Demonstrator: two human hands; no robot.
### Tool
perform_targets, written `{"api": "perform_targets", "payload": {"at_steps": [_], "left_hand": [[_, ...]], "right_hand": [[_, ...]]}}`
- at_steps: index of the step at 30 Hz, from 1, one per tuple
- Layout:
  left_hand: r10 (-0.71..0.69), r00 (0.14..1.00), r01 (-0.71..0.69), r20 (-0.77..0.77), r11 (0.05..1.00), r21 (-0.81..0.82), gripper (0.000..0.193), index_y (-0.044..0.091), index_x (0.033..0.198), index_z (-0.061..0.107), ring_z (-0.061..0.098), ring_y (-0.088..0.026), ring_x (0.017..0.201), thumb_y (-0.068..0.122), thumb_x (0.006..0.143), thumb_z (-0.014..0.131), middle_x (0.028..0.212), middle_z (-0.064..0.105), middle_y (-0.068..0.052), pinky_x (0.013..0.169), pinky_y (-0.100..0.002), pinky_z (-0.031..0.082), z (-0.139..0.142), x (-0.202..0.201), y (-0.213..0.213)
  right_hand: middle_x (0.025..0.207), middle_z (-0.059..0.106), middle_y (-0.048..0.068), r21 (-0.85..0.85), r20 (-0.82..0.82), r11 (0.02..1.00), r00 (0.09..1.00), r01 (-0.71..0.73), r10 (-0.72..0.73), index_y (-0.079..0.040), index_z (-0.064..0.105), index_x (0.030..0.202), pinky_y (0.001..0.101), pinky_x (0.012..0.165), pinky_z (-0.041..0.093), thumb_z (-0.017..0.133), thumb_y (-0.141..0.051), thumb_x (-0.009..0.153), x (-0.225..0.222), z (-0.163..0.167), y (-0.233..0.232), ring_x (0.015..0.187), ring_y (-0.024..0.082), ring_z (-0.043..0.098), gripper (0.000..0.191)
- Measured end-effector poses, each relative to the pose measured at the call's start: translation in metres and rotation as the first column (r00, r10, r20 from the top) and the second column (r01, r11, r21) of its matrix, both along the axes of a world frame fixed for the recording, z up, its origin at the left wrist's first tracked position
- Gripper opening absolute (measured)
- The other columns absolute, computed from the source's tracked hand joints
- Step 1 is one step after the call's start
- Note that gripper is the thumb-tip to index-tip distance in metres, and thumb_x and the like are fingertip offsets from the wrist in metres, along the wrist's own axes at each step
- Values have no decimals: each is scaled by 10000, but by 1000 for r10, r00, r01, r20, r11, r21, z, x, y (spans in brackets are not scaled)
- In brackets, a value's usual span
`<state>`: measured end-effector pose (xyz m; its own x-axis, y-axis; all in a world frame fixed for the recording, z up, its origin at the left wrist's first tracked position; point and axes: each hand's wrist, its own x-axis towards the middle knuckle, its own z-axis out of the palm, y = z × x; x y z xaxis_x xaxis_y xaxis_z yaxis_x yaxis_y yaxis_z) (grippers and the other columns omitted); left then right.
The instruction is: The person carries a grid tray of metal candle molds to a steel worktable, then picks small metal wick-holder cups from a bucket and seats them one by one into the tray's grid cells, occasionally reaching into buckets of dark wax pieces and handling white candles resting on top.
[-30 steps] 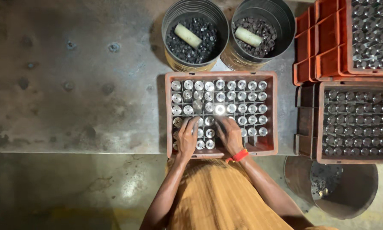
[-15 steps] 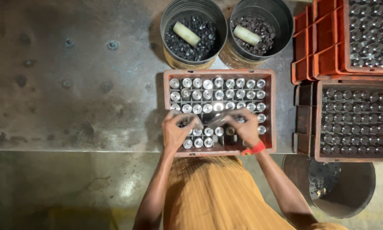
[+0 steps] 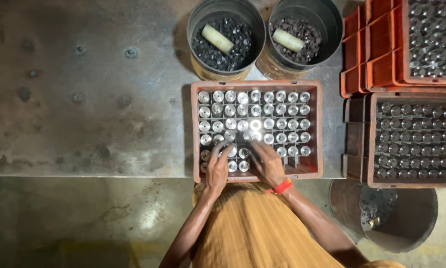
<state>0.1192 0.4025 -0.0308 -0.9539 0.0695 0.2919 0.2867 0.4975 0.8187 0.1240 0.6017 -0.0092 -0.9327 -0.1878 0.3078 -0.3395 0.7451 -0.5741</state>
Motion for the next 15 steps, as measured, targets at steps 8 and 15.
{"api": "perform_targets", "payload": {"at_steps": [8, 15], "left_hand": [[173, 963, -8, 208, 787, -616, 465, 68, 1101, 741, 619, -353, 924, 390, 766, 765, 967, 640, -174, 733, -467, 558, -28, 7, 17], [-44, 971, 116, 237, 947, -300, 374, 69, 1125, 766, 662, -224, 899, 366, 898, 776, 1064, 690, -124, 657, -345, 595, -41, -18, -3]], "right_hand": [[1029, 764, 136, 117, 256, 991, 962, 69, -97, -57, 747, 1082, 459, 761, 506, 788, -266, 847, 7, -8, -13, 850, 382, 619, 317], [969, 750, 143, 1, 275, 1000, 961, -2, 1, -48, 769, 1027, 436, 735, 539, 807, -260, 845, -9, -24, 2, 855, 302, 633, 282]]}}
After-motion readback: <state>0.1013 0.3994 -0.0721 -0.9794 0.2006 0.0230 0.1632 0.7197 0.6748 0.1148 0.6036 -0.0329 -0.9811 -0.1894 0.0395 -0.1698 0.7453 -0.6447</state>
